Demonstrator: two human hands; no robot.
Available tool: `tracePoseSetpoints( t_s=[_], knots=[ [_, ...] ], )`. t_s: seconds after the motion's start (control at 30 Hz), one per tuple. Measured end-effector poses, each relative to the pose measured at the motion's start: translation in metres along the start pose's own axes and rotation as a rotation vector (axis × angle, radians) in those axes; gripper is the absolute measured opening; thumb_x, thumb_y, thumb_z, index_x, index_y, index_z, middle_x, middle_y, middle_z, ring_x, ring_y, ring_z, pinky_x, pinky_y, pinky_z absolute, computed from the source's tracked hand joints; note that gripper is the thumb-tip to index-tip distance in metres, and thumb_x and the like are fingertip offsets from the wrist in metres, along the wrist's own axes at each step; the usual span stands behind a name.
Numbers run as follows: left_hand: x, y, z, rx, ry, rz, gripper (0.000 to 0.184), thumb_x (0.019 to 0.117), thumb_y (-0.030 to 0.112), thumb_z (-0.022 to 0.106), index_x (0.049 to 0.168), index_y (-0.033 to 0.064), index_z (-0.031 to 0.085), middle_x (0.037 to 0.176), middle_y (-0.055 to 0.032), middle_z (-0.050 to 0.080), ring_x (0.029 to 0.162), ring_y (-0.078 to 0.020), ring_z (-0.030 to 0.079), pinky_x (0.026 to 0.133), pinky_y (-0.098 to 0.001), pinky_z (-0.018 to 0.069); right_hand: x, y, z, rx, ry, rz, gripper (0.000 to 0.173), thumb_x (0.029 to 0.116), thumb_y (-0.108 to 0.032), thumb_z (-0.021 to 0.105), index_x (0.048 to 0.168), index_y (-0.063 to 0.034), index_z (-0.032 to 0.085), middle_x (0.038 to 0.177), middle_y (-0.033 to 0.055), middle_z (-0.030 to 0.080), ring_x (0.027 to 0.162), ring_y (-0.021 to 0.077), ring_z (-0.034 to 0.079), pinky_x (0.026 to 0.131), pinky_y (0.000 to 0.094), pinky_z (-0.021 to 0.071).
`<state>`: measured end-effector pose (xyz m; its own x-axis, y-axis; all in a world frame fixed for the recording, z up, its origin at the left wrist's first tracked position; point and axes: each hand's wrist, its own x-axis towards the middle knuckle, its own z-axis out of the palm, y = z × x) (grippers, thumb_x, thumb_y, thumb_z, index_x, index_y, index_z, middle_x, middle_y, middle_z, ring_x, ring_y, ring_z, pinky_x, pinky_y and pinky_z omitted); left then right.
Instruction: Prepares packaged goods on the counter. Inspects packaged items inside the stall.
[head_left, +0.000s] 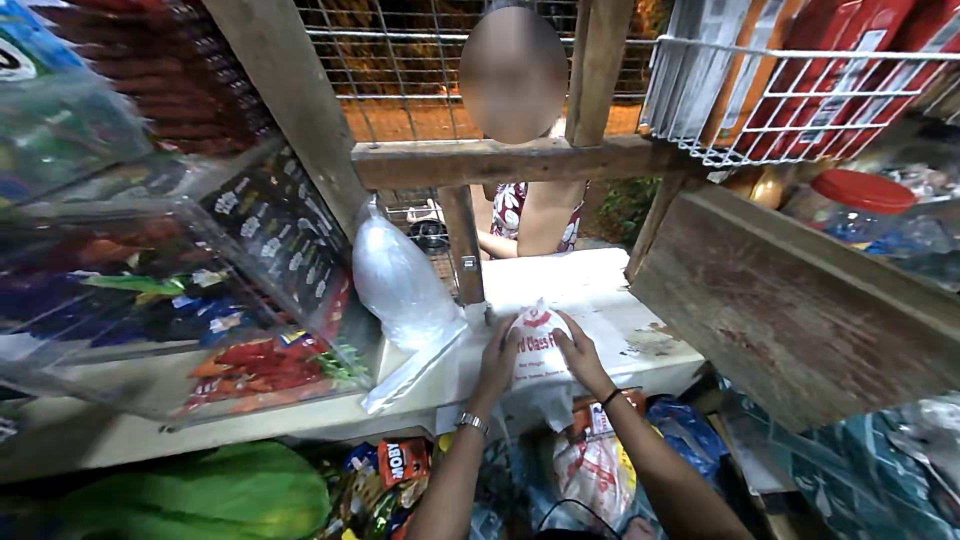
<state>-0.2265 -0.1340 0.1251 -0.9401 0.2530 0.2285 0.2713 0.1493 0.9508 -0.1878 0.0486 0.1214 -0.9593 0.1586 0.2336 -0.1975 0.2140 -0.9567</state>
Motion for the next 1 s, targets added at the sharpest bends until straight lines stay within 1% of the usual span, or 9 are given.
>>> tracePoseSetpoints(
  t_s=[0.17,0.63,0.77,0.83,0.9,1.0],
  knots=[
    [0.0015,-0.0045,0.0002,-0.015,0.002,0.016,0.044,0.1104,0.022,0.042,0.147,-0.0016,0.050,0.146,-0.0181,0.056,0.131,-0.0172,0.057,0.111,-0.0333,0.0444,0.0009,0.0013,0.0002,-0.031,0.000,0.015,0.051,0.1075,-0.020,0.047,0.152,0.0049,0.041,0.144,0.0224,0.056,0.126,0.0190,0.062,0.108,0.0352,0.0487],
    [0.0021,-0.0007,0.0003,-0.035,0.005,-0.006,0.043,0.1107,0.022,0.042,0.146,0.0003,0.051,0.144,-0.0163,0.058,0.128,-0.0141,0.059,0.109,-0.0312,0.0461,0.0013,-0.0003,-0.0002,0.003,-0.005,0.013,0.050,0.1076,-0.018,0.047,0.151,0.0048,0.042,0.142,0.0218,0.058,0.122,0.0159,0.063,0.105,0.0312,0.0504],
    [0.0017,0.0019,-0.0003,-0.038,0.003,-0.015,0.044,0.1107,0.024,0.042,0.147,0.0006,0.050,0.144,-0.0161,0.058,0.128,-0.0141,0.058,0.110,-0.0312,0.0456,0.0015,-0.0006,0.0002,0.021,-0.001,0.014,0.050,0.1079,-0.019,0.047,0.152,0.0047,0.041,0.141,0.0208,0.059,0.120,0.0141,0.064,0.104,0.0300,0.0514],
    [0.0004,0.0005,-0.0001,-0.025,0.008,-0.015,0.044,0.1106,0.024,0.042,0.147,0.0010,0.051,0.143,-0.0162,0.059,0.126,-0.0146,0.059,0.108,-0.0313,0.0463,0.0000,0.0018,0.0013,0.031,0.004,0.012,0.050,0.1077,-0.018,0.048,0.151,0.0050,0.041,0.140,0.0209,0.059,0.119,0.0138,0.065,0.102,0.0297,0.0523],
    [-0.0003,0.0007,-0.0007,-0.015,0.007,-0.024,0.044,0.1105,0.025,0.043,0.147,0.0016,0.051,0.143,-0.0166,0.058,0.126,-0.0161,0.059,0.108,-0.0327,0.0463,-0.0016,0.0004,0.0021,0.028,0.009,0.026,0.049,0.1075,-0.017,0.048,0.151,0.0042,0.042,0.143,0.0211,0.057,0.121,0.0153,0.064,0.103,0.0307,0.0517],
    [0.0004,0.0013,-0.0004,-0.011,0.010,-0.018,0.044,0.1103,0.025,0.044,0.147,0.0027,0.052,0.144,-0.0164,0.058,0.129,-0.0189,0.059,0.110,-0.0366,0.0456,-0.0022,-0.0052,0.0013,-0.013,0.014,0.023,0.049,0.1071,-0.016,0.048,0.152,0.0034,0.042,0.149,0.0215,0.053,0.130,0.0192,0.059,0.109,0.0352,0.0479]
  ],
)
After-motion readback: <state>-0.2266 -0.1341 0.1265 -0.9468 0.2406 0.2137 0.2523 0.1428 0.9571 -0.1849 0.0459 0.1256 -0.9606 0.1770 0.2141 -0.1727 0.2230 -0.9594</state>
